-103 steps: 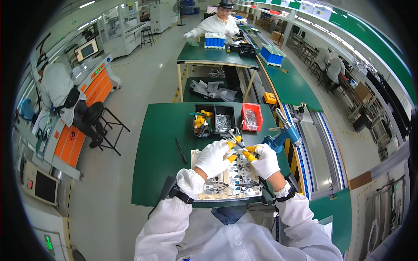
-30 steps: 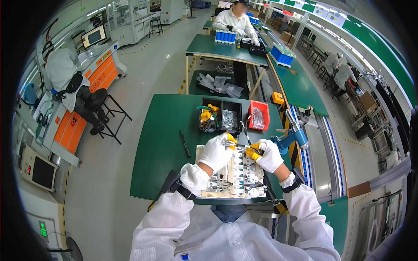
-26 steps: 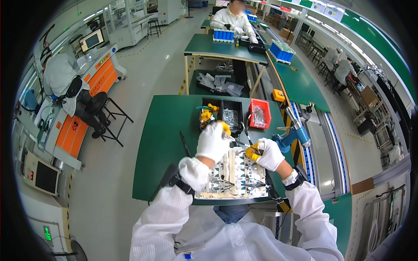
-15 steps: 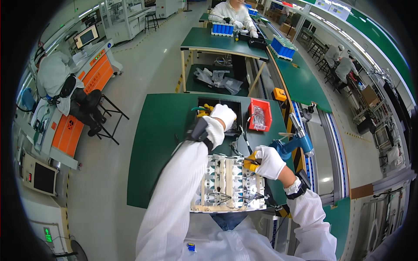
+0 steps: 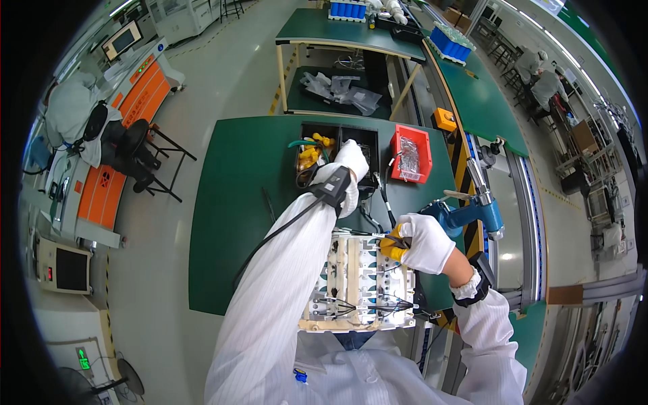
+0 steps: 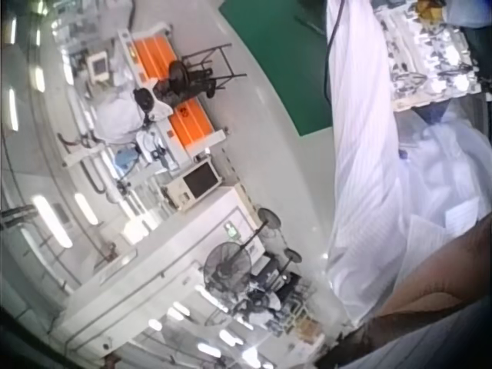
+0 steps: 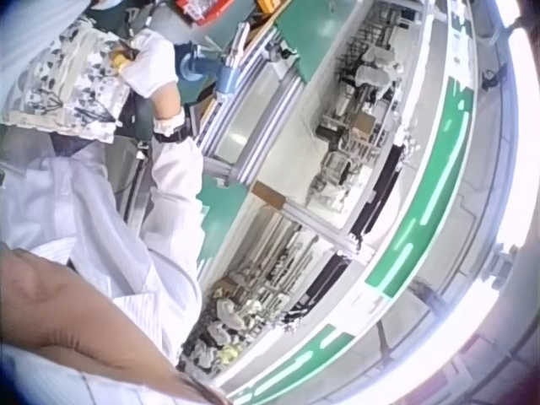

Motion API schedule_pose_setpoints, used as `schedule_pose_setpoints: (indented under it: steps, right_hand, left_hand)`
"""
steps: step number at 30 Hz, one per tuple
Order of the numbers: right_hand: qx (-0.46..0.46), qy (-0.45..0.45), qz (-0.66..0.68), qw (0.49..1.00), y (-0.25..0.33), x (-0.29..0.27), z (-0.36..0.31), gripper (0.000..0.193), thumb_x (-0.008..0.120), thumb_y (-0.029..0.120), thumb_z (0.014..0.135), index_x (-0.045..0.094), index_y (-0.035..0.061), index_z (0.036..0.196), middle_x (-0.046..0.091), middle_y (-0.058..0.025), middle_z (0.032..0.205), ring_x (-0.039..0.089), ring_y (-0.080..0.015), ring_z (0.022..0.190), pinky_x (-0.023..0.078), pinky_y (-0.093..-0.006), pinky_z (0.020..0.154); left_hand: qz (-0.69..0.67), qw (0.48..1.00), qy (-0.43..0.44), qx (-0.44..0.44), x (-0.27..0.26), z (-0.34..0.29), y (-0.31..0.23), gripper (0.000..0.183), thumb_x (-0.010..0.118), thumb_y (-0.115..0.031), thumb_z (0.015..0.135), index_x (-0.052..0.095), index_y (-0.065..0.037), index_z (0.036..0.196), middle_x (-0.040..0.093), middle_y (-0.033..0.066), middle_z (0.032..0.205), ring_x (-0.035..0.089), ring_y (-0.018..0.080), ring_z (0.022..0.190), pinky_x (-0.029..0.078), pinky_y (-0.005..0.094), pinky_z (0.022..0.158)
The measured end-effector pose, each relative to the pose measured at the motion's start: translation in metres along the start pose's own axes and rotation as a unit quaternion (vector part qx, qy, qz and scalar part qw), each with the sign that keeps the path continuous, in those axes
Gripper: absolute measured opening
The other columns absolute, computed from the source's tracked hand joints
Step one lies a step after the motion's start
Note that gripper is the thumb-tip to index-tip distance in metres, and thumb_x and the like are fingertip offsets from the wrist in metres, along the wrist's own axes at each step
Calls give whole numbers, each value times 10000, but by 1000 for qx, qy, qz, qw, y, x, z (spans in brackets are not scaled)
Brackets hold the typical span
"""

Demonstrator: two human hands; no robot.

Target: Manually assembling electronic components into a white plastic housing using tools.

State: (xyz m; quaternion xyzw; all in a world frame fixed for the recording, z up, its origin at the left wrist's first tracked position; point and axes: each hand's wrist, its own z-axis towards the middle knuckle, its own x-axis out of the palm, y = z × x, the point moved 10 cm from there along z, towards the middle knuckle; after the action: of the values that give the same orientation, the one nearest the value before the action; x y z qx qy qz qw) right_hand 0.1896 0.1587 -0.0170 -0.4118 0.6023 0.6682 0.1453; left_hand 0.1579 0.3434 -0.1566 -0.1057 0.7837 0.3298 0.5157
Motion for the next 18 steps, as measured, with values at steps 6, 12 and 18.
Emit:
schedule_pose_setpoints:
  steps: [6, 12, 18]
  right_hand:
    - [-20, 15, -3, 1000, -1, 7, 3, 187, 810, 142, 739, 706, -2, 799, 642, -145, 774, 631, -325, 681, 508, -365, 635]
    - [-26, 7, 12, 1000, 2, 9, 2, 197, 794, 180, 745, 735, 7, 820, 653, -168, 764, 649, -335, 679, 522, -370, 634]
    - [-59, -26, -16, 998, -5, -3, -4, 174, 778, 181, 720, 758, 35, 813, 683, -195, 733, 665, -359, 661, 533, -387, 635]
  left_hand:
    - [-35, 995, -74, -49, -19, -21, 23, 172, 640, -161, 880, 792, -157, 959, 758, 46, 956, 702, 241, 982, 477, 395, 790]
    - [-311, 914, -209, -156, -75, -77, 75, 205, 682, -190, 807, 721, -104, 989, 731, 158, 963, 700, 360, 942, 557, 450, 838]
    - [-695, 659, -267, -106, -134, -187, 71, 127, 698, -96, 836, 658, -18, 927, 702, 115, 822, 675, 185, 749, 544, 306, 730]
